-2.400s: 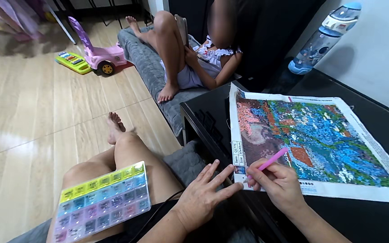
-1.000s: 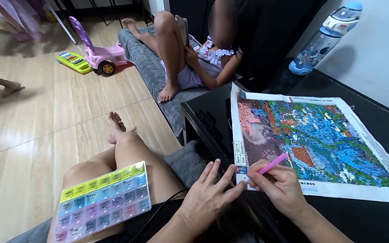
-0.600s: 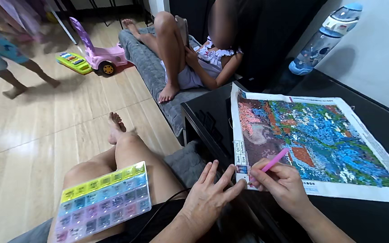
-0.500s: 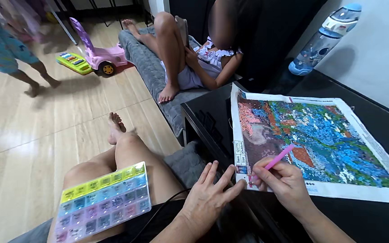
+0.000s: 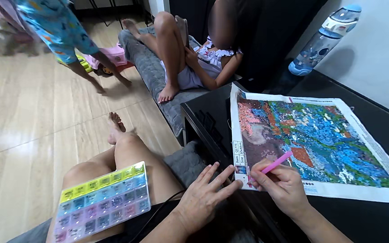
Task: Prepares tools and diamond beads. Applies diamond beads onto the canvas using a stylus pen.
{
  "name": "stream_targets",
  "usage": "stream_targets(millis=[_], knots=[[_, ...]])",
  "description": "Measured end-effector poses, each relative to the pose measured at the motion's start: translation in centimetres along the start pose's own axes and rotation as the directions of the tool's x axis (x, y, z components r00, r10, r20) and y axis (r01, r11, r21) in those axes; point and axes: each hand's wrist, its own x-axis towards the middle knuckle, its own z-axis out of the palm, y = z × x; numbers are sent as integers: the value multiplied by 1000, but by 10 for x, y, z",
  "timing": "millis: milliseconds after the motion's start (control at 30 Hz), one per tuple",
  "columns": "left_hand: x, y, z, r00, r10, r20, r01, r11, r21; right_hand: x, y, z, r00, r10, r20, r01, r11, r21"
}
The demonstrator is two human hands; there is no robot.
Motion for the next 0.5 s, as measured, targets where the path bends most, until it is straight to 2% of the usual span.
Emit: stream_targets(millis=[500], knots=[[0, -1, 0, 1000, -5, 2, 5, 1000, -29, 0, 3, 1, 998, -54, 23, 55, 998, -20]])
